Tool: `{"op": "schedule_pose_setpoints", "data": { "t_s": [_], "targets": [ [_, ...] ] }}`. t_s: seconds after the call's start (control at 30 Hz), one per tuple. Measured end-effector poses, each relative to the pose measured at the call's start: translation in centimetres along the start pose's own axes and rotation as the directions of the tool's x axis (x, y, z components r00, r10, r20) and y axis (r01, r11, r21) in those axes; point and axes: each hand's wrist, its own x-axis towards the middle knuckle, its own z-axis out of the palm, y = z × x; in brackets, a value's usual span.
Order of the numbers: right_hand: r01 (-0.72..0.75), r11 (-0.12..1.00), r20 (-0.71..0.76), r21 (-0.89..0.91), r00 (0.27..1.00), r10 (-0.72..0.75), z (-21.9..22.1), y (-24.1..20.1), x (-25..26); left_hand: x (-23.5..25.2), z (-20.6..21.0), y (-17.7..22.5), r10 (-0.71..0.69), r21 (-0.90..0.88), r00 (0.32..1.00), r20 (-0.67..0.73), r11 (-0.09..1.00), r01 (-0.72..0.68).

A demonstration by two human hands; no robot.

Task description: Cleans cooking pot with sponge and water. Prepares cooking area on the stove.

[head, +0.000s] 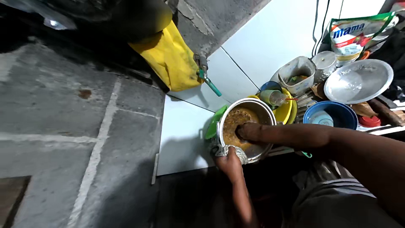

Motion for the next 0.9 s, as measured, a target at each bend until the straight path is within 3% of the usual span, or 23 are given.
{"op": "schedule_pose_setpoints", "data": {
  "t_s": [0.07, 0.17, 0.3, 0.43, 0.57, 0.7, 0.9],
  "targets": [
    [0.077, 0.996, -0.107, 0.052, 0.992, -0.071, -3.2, -0.2, -0.3, 0.3, -0.4, -0.6, 0.000, -0.006, 1.000, -0.024, 1.000, 0.000],
    [0.250, 0.966, -0.119, 0.073, 0.963, -0.240, -8.7, -0.3, -2.3, 0.7, -0.9, -1.0, 0.016, 0.025, 0.999, -0.045, 1.000, -0.015],
    [0.281, 0.929, -0.154, 0.242, 0.956, -0.249, -15.2, 1.5, -7.2, 1.9, -1.3, -0.9, 0.035, 0.112, 0.998, -0.057, 0.993, -0.029],
    [0.171, 0.946, -0.337, 0.275, 0.939, -0.072, -19.4, 8.5, -9.9, 3.1, -2.2, -0.3, 0.077, 0.248, 0.995, -0.066, 0.967, -0.058],
    [-0.090, 0.984, -0.533, 0.155, 0.831, 0.160, -22.3, 15.2, -11.2, 4.5, -2.9, 0.5, 0.154, 0.350, 0.986, -0.059, 0.928, -0.124],
    [-0.285, 0.958, -0.634, -0.016, 0.744, 0.211, -21.8, 21.1, -11.1, 5.9, -3.1, 0.8, 0.329, 0.492, 0.943, -0.054, 0.830, -0.261],
    [-0.276, 0.954, -0.582, -0.115, 0.797, 0.160, -18.4, 26.8, -10.6, 7.2, -3.1, -0.4, 0.580, 0.647, 0.813, -0.038, 0.635, -0.422]
  ]
}}
